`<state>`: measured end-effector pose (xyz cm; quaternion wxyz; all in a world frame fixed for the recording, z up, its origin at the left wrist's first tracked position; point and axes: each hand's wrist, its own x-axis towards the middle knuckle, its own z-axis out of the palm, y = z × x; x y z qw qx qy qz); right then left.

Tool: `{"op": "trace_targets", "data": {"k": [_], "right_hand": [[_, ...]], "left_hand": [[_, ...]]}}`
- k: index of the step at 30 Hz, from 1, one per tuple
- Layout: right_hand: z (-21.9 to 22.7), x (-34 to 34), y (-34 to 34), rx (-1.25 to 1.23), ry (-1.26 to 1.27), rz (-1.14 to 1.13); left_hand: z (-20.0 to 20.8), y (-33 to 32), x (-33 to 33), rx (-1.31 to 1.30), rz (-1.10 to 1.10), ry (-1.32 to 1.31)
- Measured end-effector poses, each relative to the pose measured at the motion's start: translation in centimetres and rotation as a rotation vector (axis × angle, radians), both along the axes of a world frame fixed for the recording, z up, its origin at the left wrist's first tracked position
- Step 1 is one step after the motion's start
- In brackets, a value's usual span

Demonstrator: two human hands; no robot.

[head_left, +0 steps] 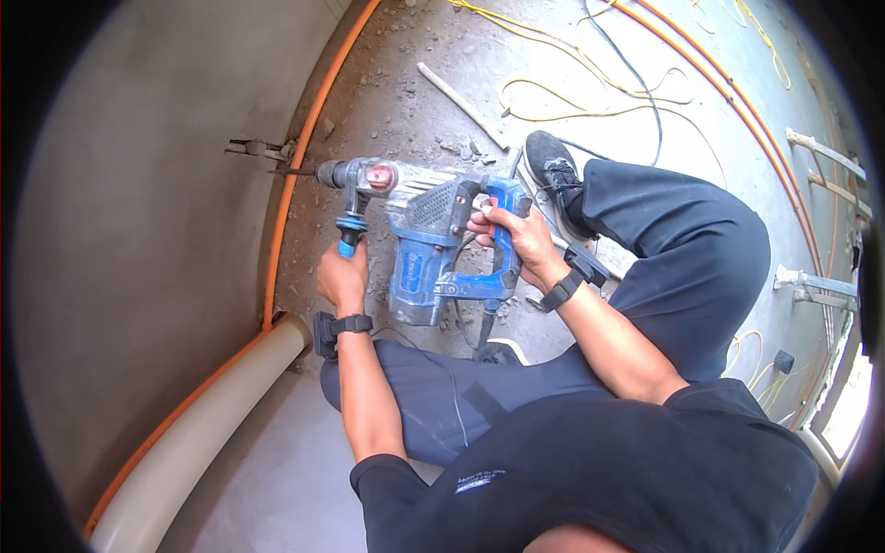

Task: The person uses a demolition hammer to drill into a concrete wall and then uses a piece of conduit to clear debris from a narrow channel in the wall.

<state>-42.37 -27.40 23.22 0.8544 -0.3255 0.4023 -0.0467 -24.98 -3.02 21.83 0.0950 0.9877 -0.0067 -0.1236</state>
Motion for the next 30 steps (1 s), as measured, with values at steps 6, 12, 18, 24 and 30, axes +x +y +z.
{"op": "trace_targets", "data": {"k": [6,12,18,24,30], "right_hand": [[-6.0,0.4,-0.7,0.017,0.188,0.091],[-9.9,0.5,-0.8,-0.054,0.235,0.259],[-12.3,0.0,-0.6,-0.05,0.316,0.438],[-14.6,-1.4,0.7,0.04,0.464,0.519],[-17.3,-1.9,0.9,0.082,0.618,0.628]], "left_hand": [[-4.8,2.7,-2.7,0.011,0.032,0.083],[-8.7,5.3,-6.5,0.004,0.111,0.114],[-9.8,6.9,-7.9,-0.015,0.176,0.218],[-9.8,7.3,-8.2,0.125,0.178,0.24],[-11.2,7.6,-8.2,0.155,0.225,0.35]]}}
